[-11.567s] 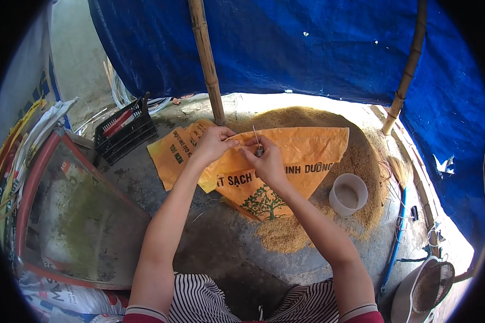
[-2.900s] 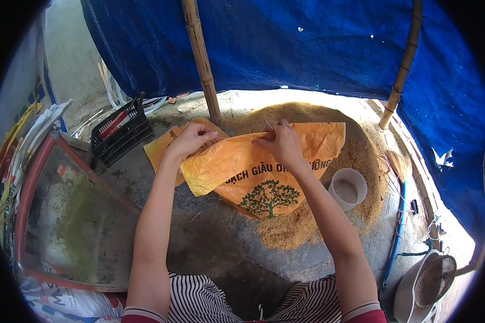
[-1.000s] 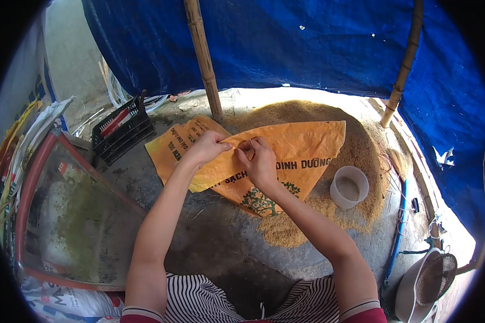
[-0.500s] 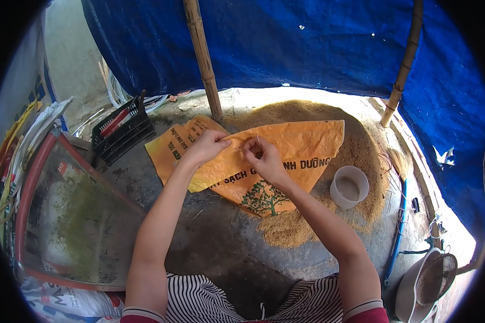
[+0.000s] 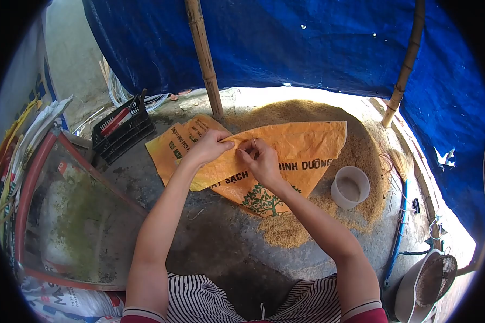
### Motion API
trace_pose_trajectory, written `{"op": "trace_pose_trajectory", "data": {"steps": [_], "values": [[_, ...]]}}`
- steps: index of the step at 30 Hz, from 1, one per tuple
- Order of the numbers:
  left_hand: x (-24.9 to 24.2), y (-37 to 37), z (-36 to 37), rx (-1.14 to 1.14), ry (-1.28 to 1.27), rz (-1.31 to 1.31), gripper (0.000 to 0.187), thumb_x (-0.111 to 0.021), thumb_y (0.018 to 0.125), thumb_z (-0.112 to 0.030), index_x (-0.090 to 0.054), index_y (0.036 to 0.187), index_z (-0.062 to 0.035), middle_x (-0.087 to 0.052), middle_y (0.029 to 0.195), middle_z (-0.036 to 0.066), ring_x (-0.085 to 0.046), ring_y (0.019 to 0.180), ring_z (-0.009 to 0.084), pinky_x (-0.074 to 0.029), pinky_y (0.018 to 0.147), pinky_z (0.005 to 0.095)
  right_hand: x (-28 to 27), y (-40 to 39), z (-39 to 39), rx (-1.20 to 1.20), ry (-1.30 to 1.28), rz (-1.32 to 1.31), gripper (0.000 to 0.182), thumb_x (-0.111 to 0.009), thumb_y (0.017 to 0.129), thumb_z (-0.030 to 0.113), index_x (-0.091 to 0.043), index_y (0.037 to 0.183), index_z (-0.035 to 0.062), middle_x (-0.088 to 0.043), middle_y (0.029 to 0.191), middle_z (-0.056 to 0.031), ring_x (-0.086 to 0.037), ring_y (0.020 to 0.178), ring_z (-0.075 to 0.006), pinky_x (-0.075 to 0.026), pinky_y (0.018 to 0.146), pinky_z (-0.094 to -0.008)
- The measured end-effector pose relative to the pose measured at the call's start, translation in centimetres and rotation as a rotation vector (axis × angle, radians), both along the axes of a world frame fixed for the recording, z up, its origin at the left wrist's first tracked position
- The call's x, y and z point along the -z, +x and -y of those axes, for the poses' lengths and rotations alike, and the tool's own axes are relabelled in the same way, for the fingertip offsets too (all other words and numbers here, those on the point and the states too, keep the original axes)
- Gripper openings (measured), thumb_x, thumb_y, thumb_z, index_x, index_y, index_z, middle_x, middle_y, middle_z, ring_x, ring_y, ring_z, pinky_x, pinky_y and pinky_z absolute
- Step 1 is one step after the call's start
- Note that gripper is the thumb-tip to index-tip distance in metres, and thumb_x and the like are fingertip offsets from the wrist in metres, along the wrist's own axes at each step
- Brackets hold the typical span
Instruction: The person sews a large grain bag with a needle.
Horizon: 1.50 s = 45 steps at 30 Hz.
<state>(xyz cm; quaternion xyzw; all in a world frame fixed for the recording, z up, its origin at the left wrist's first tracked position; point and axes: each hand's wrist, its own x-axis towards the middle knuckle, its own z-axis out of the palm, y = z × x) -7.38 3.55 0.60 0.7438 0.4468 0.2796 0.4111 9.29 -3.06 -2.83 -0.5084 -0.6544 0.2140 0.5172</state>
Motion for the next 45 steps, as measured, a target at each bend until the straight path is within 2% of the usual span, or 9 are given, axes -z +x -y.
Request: {"op": "trace_pose_trajectory", "data": {"steps": [9,14,20,22,29,32,41,43,45], "values": [[-0.1,0.0,-0.2,-0.039,-0.032,-0.056,0.025,-0.061,0.085,-0.017,-0.065,0.099,0.0041,-0.063,0.076,0.008,-0.055,0.072,0.0123,-0.043,0.065,0.0295,0.3,-0.4,0.8,-0.014,0.098,0.02,0.011,-0.063,0.081,0.011,-0.063,0.089,0.0034,-0.056,0.078,-0.0102,-0.054,0.061,-0.0217,-0.044,0.059,-0.0337],[-0.1,0.1,0.0,0.006,-0.084,0.047,0.025,-0.057,0.088,-0.012,-0.062,0.107,0.0034,-0.065,0.094,0.004,-0.058,0.085,0.0093,-0.045,0.075,0.0234,1.0,-0.9,1.1,-0.011,0.088,-0.043,0.012,-0.062,0.082,0.01,-0.064,0.091,0.0027,-0.056,0.078,-0.0098,-0.053,0.06,-0.0196,-0.043,0.057,-0.0316],[0.0,0.0,-0.2,0.083,-0.194,0.145,0.024,-0.054,0.091,-0.011,-0.06,0.109,0.002,-0.063,0.1,0.002,-0.056,0.092,0.0088,-0.043,0.081,0.0227,1.5,-0.9,1.3,-0.019,0.085,-0.084,0.013,-0.062,0.083,0.01,-0.064,0.091,0.0012,-0.054,0.075,-0.0096,-0.052,0.059,-0.0188,-0.043,0.057,-0.0311],[0.2,0.1,-0.3,0.083,-0.154,0.131,0.023,-0.054,0.09,-0.012,-0.06,0.108,0.0018,-0.063,0.097,0.004,-0.056,0.09,0.0102,-0.044,0.079,0.0246,1.8,-0.8,1.2,-0.004,0.104,-0.038,0.012,-0.062,0.085,0.011,-0.064,0.092,0.0008,-0.053,0.076,-0.0039,-0.046,0.057,-0.0081,-0.039,0.053,-0.0235],[-0.3,-0.4,-0.2,0.032,-0.072,0.047,0.026,-0.061,0.087,-0.019,-0.063,0.101,0.0024,-0.063,0.088,0.005,-0.055,0.084,0.0112,-0.043,0.074,0.0262,2.1,-0.8,1.2,0.008,0.077,-0.073,0.012,-0.062,0.086,0.012,-0.064,0.091,0.0012,-0.053,0.075,-0.0043,-0.046,0.057,-0.009,-0.04,0.054,-0.0241],[-0.1,-0.4,-0.4,0.003,-0.012,-0.021,0.027,-0.063,0.086,-0.022,-0.065,0.096,0.0029,-0.064,0.082,0.006,-0.056,0.078,0.0117,-0.044,0.07,0.0278,1.8,-1.0,1.1,0.028,0.078,-0.117,0.012,-0.062,0.084,0.012,-0.064,0.087,0.0012,-0.052,0.072,-0.0092,-0.05,0.057,-0.0179,-0.041,0.055,-0.0309],[-0.9,-0.2,0.0,0.021,0.037,-0.086,0.033,-0.068,0.082,-0.025,-0.067,0.099,0.003,-0.066,0.08,0.01,-0.058,0.073,0.013,-0.045,0.067,0.0298,2.2,-1.2,0.7,0.034,0.086,-0.173,0.012,-0.063,0.083,0.013,-0.064,0.085,0.0013,-0.052,0.071,-0.0083,-0.049,0.057,-0.0164,-0.041,0.055,-0.0306],[-0.7,-0.3,0.0,0.025,0.024,-0.073,0.033,-0.068,0.081,-0.025,-0.067,0.099,0.003,-0.066,0.08,0.01,-0.059,0.074,0.0135,-0.045,0.067,0.0303,2.3,-1.1,0.7,0.029,0.053,-0.103,0.011,-0.061,0.087,0.012,-0.063,0.088,0.0008,-0.056,0.076,-0.0032,-0.051,0.065,-0.0082,-0.042,0.057,-0.0237],[-0.6,-0.3,-0.1,0.028,0.012,-0.059,0.033,-0.068,0.081,-0.025,-0.067,0.099,0.0031,-0.066,0.08,0.011,-0.059,0.074,0.014,-0.045,0.068,0.0308,2.5,-1.1,0.6,0.015,0.049,-0.128,0.012,-0.061,0.087,0.013,-0.062,0.088,0.0005,-0.056,0.073,-0.0028,-0.05,0.063,-0.0075,-0.041,0.056,-0.0235]]}}
